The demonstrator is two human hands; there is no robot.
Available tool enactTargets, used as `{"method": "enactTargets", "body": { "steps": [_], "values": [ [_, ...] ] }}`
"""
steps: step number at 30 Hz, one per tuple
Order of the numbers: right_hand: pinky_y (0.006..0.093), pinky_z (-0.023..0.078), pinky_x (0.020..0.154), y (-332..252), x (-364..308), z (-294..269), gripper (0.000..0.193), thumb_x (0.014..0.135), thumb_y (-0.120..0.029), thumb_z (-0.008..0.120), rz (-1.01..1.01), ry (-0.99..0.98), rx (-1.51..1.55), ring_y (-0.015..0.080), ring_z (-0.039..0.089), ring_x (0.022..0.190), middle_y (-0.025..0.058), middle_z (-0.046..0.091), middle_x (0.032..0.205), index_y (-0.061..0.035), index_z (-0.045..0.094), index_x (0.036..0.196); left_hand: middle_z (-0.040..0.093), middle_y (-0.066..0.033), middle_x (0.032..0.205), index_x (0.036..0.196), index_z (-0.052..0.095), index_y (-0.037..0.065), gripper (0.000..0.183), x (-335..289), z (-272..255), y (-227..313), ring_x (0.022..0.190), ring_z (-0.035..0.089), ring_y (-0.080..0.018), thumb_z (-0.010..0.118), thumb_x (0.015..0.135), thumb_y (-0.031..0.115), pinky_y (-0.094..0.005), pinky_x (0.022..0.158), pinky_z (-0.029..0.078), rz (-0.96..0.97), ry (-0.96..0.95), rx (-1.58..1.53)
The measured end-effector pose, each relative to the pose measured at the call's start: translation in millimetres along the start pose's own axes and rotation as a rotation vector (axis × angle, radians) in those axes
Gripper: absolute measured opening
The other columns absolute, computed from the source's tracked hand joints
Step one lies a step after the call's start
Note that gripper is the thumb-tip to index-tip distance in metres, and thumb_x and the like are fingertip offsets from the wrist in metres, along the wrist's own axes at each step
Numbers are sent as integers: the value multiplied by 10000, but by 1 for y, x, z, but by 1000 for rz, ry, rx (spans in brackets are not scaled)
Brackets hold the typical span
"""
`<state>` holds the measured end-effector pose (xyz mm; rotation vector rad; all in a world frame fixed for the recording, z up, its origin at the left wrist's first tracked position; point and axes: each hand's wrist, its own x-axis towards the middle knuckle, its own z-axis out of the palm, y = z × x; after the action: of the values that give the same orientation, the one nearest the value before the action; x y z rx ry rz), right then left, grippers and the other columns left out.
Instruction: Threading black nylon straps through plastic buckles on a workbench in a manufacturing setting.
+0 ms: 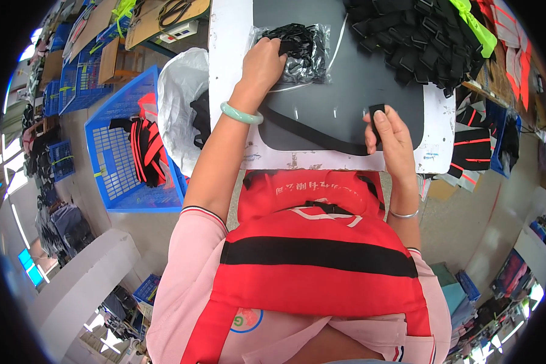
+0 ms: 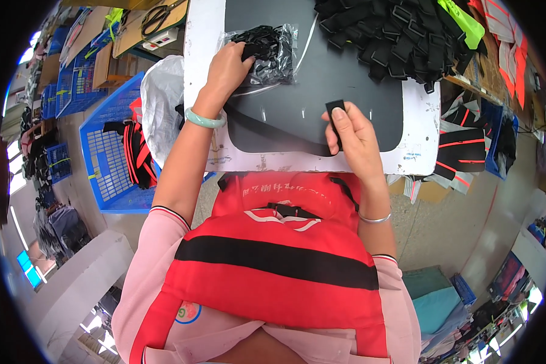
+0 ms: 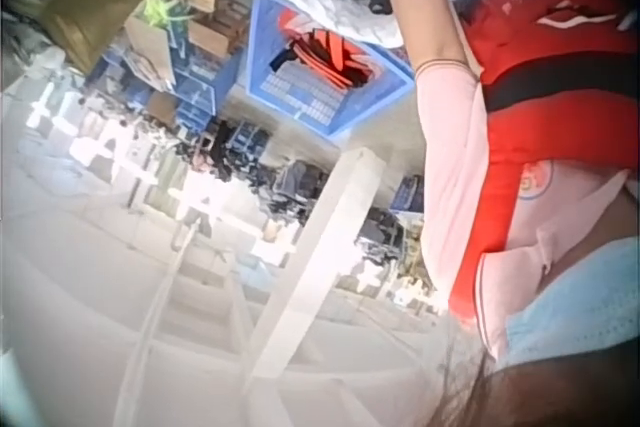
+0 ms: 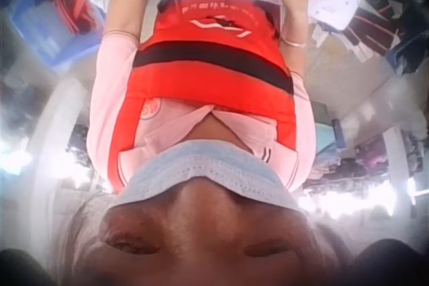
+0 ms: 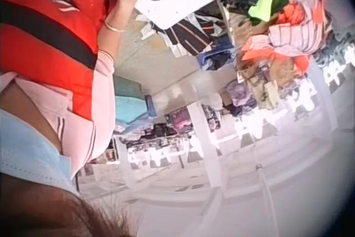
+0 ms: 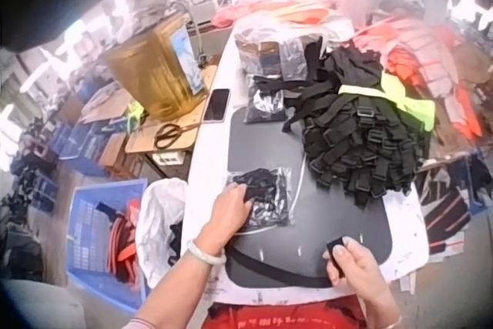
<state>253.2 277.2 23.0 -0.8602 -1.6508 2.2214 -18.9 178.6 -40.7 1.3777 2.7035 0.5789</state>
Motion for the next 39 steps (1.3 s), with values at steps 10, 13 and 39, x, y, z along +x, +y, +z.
{"method": "enactTargets", "body": {
  "steps": [10, 13, 39],
  "values": [
    [236, 377, 483, 5, 11, 9, 254, 979, -265, 451, 20, -55, -182, 105, 446, 494, 14, 480, 571, -31, 537, 926, 643, -156, 865, 1011, 620, -20, 273, -4, -3, 2, 817, 613, -340, 657, 787, 132, -383, 732, 486, 149, -14, -143],
    [411, 446, 550, 0, 20, 23, 131, 907, -195, 519, -253, 123, -856, 355, 577, 632, 153, 582, 671, -68, 537, 933, 648, -41, 710, 922, 675, 8, 157, -30, -30, 33, 592, 576, -111, 636, 827, 126, -252, 553, 458, -77, -30, -776],
    [448, 458, 573, -4, 12, 49, 189, 909, -190, 479, -350, -246, -1213, 358, 594, 650, 165, 599, 687, -46, 555, 1006, 659, -55, 819, 1020, 648, -12, 206, -116, -31, 67, 691, 621, -104, 638, 872, 131, -224, 639, 505, -427, -356, -1462]
  ]
}}
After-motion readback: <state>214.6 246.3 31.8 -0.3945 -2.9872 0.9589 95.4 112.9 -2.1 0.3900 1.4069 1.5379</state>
